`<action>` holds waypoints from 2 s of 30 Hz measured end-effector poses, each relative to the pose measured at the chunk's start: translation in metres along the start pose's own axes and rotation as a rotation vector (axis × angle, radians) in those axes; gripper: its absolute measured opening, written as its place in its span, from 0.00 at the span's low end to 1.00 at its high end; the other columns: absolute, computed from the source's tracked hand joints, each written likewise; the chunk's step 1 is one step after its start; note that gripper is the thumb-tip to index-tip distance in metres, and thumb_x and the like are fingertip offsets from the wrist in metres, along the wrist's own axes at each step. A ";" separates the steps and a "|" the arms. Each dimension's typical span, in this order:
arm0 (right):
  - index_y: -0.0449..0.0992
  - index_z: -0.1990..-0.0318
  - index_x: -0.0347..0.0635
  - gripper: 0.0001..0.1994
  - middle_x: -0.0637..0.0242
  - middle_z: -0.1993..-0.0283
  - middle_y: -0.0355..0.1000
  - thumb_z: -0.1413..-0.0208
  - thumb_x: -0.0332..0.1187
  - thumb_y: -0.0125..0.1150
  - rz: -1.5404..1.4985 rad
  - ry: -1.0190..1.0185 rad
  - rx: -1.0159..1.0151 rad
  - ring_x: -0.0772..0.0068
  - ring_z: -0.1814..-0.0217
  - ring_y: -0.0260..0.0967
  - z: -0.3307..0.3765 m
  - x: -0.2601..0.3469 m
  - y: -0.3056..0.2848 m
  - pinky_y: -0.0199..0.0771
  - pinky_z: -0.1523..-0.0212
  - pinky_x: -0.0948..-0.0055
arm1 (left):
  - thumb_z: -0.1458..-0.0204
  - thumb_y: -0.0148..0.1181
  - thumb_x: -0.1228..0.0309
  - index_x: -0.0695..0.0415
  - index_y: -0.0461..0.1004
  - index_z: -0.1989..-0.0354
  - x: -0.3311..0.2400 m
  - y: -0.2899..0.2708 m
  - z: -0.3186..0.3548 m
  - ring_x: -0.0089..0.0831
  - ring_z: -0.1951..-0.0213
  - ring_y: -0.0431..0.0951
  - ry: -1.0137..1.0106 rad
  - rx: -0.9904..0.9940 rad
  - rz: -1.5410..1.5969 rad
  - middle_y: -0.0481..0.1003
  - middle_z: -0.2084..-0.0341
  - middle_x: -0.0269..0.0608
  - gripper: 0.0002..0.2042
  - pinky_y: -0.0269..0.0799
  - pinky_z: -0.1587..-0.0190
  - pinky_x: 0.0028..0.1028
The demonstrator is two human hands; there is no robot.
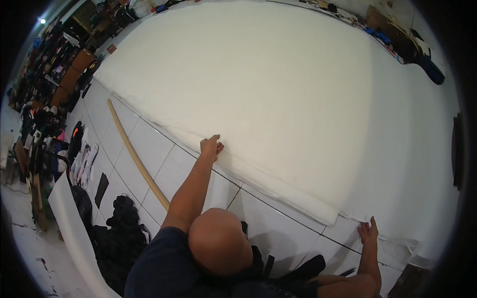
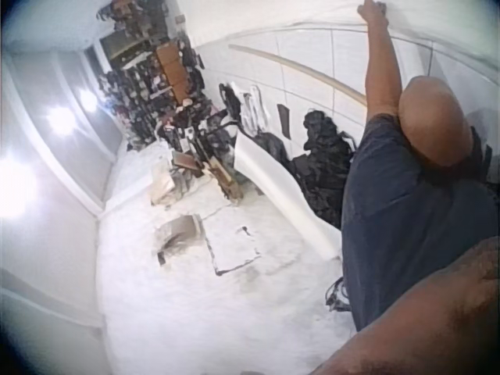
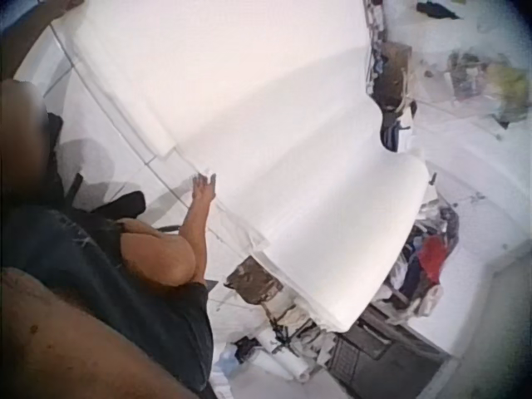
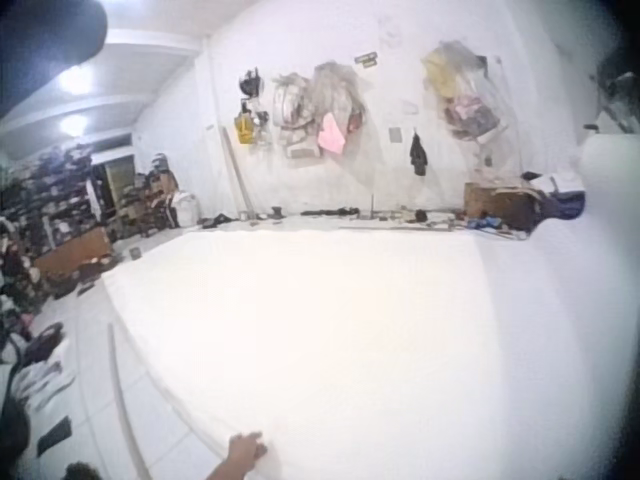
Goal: The person spreads a white fabric layer over a large foam block on the floor, smoothes it out by hand, and then uses shears to cut the foam along a straight line using a wooden guide.
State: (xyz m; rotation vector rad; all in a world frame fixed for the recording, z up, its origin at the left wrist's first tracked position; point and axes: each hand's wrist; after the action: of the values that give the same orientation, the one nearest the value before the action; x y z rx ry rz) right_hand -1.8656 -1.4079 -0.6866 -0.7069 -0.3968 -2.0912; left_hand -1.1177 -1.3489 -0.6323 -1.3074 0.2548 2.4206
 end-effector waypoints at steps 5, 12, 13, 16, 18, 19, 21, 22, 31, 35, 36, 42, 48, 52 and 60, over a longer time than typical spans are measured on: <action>0.61 0.46 0.31 0.23 0.60 0.52 0.65 0.43 0.37 0.57 -0.249 -0.387 0.199 0.64 0.46 0.61 -0.005 0.040 -0.011 0.64 0.42 0.64 | 0.53 0.63 0.61 0.64 0.67 0.67 0.001 0.030 -0.015 0.30 0.80 0.66 -0.014 0.066 -0.122 0.64 0.82 0.41 0.17 0.67 0.79 0.29; 0.61 0.43 0.39 0.22 0.60 0.45 0.60 0.44 0.34 0.56 -0.061 -0.656 0.210 0.64 0.45 0.58 0.086 0.134 0.069 0.57 0.41 0.60 | 0.51 0.59 0.61 0.67 0.66 0.68 -0.043 -0.008 -0.070 0.31 0.76 0.70 0.283 0.080 -0.134 0.69 0.77 0.43 0.18 0.66 0.76 0.33; 0.64 0.46 0.35 0.20 0.61 0.49 0.63 0.45 0.33 0.57 -0.043 -0.704 0.190 0.66 0.50 0.62 0.098 0.158 0.064 0.62 0.45 0.62 | 0.54 0.62 0.66 0.67 0.65 0.69 -0.050 0.011 -0.062 0.30 0.78 0.69 0.355 0.091 -0.014 0.69 0.80 0.42 0.16 0.65 0.78 0.30; 0.67 0.50 0.34 0.18 0.62 0.55 0.67 0.45 0.33 0.57 -0.042 -0.792 0.200 0.68 0.57 0.66 0.131 0.196 0.069 0.69 0.54 0.68 | 0.56 0.63 0.70 0.63 0.64 0.70 -0.102 0.015 -0.054 0.27 0.80 0.69 0.435 0.072 0.027 0.69 0.77 0.40 0.14 0.64 0.80 0.28; 0.67 0.49 0.34 0.19 0.62 0.55 0.67 0.45 0.35 0.58 0.026 -0.920 0.121 0.70 0.59 0.66 0.158 0.217 0.056 0.70 0.54 0.69 | 0.56 0.62 0.71 0.62 0.64 0.70 -0.119 0.044 -0.023 0.27 0.80 0.68 0.443 0.063 0.016 0.69 0.77 0.40 0.12 0.64 0.80 0.28; 0.66 0.48 0.34 0.20 0.62 0.55 0.66 0.45 0.36 0.58 0.055 -0.964 0.124 0.71 0.60 0.67 0.169 0.220 0.063 0.70 0.54 0.70 | 0.56 0.62 0.71 0.61 0.64 0.72 -0.139 0.032 -0.027 0.27 0.81 0.68 0.458 0.070 0.072 0.68 0.79 0.39 0.11 0.63 0.80 0.28; 0.66 0.47 0.34 0.22 0.62 0.54 0.66 0.45 0.38 0.59 0.206 -0.968 0.039 0.72 0.60 0.67 0.196 0.224 0.074 0.70 0.55 0.71 | 0.54 0.61 0.72 0.59 0.64 0.76 -0.166 0.013 -0.019 0.27 0.82 0.67 0.473 0.080 0.084 0.67 0.82 0.36 0.10 0.62 0.81 0.28; 0.66 0.47 0.34 0.22 0.63 0.53 0.66 0.45 0.38 0.59 0.285 -0.971 -0.011 0.73 0.61 0.67 0.204 0.225 0.076 0.70 0.55 0.72 | 0.53 0.60 0.73 0.59 0.64 0.76 -0.174 0.006 -0.023 0.26 0.82 0.67 0.490 0.094 0.065 0.67 0.82 0.37 0.09 0.62 0.80 0.27; 0.69 0.50 0.39 0.18 0.67 0.54 0.66 0.45 0.39 0.58 0.684 -0.867 -0.124 0.75 0.68 0.67 0.129 0.088 -0.027 0.77 0.66 0.68 | 0.51 0.59 0.75 0.57 0.66 0.76 -0.086 -0.056 -0.056 0.25 0.83 0.66 0.351 0.224 -0.065 0.64 0.85 0.32 0.07 0.62 0.79 0.24; 0.66 0.51 0.35 0.16 0.60 0.56 0.66 0.44 0.34 0.57 0.599 -0.656 -0.047 0.73 0.70 0.69 0.104 0.007 -0.021 0.77 0.72 0.73 | 0.51 0.59 0.75 0.59 0.66 0.73 -0.019 -0.064 -0.064 0.26 0.80 0.67 0.180 0.155 -0.071 0.67 0.79 0.35 0.07 0.67 0.77 0.27; 0.66 0.51 0.36 0.17 0.60 0.55 0.65 0.44 0.35 0.57 0.613 -0.584 -0.059 0.73 0.69 0.69 0.104 0.007 -0.023 0.77 0.72 0.73 | 0.51 0.59 0.75 0.59 0.66 0.72 -0.014 -0.063 -0.064 0.26 0.80 0.68 0.139 0.159 -0.040 0.68 0.78 0.36 0.07 0.69 0.76 0.28; 0.66 0.49 0.38 0.17 0.63 0.53 0.66 0.43 0.36 0.56 0.604 -0.606 0.014 0.74 0.68 0.68 0.083 0.003 -0.025 0.75 0.71 0.73 | 0.52 0.59 0.71 0.63 0.67 0.70 -0.001 -0.097 -0.075 0.29 0.79 0.68 0.315 0.214 -0.408 0.70 0.73 0.40 0.09 0.69 0.75 0.31; 0.66 0.49 0.44 0.19 0.67 0.56 0.66 0.44 0.42 0.57 0.532 -0.533 -0.058 0.74 0.69 0.66 0.063 -0.026 -0.070 0.72 0.71 0.73 | 0.53 0.59 0.70 0.67 0.65 0.63 -0.006 -0.060 -0.050 0.32 0.77 0.71 0.230 0.126 -0.287 0.70 0.74 0.45 0.15 0.72 0.76 0.31; 0.67 0.50 0.46 0.17 0.67 0.56 0.67 0.44 0.41 0.57 0.453 -0.544 -0.106 0.73 0.66 0.66 0.062 -0.017 -0.054 0.71 0.70 0.74 | 0.51 0.58 0.69 0.65 0.64 0.67 -0.022 -0.053 -0.036 0.30 0.76 0.72 0.250 -0.013 -0.045 0.69 0.75 0.44 0.12 0.74 0.75 0.29; 0.67 0.51 0.47 0.15 0.68 0.56 0.66 0.43 0.41 0.55 0.527 -0.557 -0.198 0.73 0.63 0.67 0.043 0.017 -0.065 0.70 0.72 0.75 | 0.50 0.57 0.71 0.66 0.64 0.69 -0.011 -0.050 -0.013 0.29 0.76 0.73 0.256 -0.073 -0.067 0.69 0.75 0.43 0.11 0.74 0.75 0.27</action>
State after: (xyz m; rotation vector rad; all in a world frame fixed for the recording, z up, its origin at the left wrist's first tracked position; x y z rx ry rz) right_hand -1.9124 -1.3595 -0.6440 -1.3575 -0.2633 -1.4274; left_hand -1.0820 -1.3106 -0.6294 -1.6326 0.1888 2.2249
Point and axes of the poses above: each hand's wrist, its own z-axis away from the middle knuckle, its own y-axis out of the palm, x = y × z
